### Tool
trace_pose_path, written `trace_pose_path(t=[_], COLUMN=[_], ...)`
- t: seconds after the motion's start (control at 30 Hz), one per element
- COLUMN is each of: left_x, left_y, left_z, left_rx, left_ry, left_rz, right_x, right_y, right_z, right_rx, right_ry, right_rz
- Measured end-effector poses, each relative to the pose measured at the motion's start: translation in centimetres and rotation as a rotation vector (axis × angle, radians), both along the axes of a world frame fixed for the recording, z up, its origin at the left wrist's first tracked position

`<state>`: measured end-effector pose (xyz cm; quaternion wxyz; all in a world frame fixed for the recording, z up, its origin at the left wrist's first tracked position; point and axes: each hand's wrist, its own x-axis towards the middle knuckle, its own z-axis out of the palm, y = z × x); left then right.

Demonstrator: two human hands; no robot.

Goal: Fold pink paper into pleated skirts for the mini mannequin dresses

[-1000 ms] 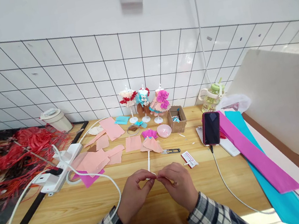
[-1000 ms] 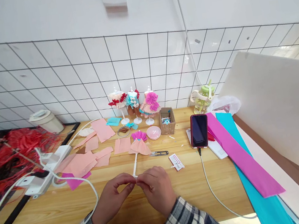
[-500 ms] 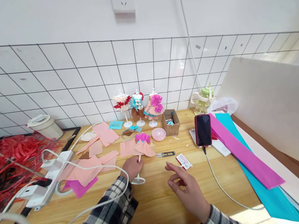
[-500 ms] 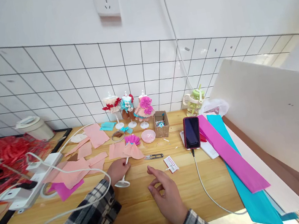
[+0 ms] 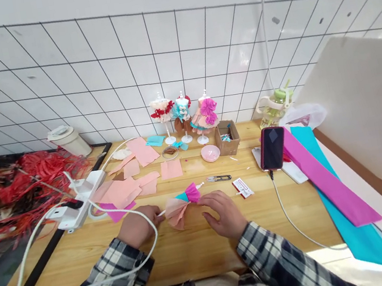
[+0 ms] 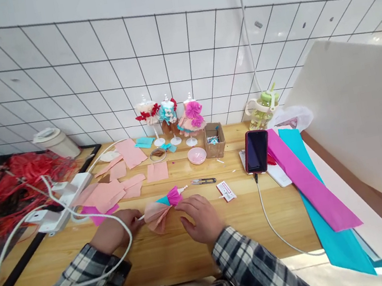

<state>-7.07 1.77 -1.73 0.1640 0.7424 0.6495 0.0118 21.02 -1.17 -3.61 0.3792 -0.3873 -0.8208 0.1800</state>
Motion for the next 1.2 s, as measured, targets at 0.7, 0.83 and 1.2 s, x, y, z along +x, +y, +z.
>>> trace_pose_path(t=[0.7,0.83,1.2], left_x=[5.7,5.8,4.9], left_y=[2.6,2.7,2.9], left_z=[-1.1,-1.2,-3.0], left_rx=[0.322,0.342,0.395], left_ry=[-0.311,-0.311,-0.317], left_rz=[-0.393,-0.373,-0.408], right_x=[-3.5,-3.9,-4.0], right_y=[2.3,2.6,3.0], right_z=[-3.7,-3.6,-3.5], right_rx=[0.001,-0.043,-0.086], right_ry=[-0.084,-0.044,-0.041], right_rz=[-0.245,-0.259,-0.208])
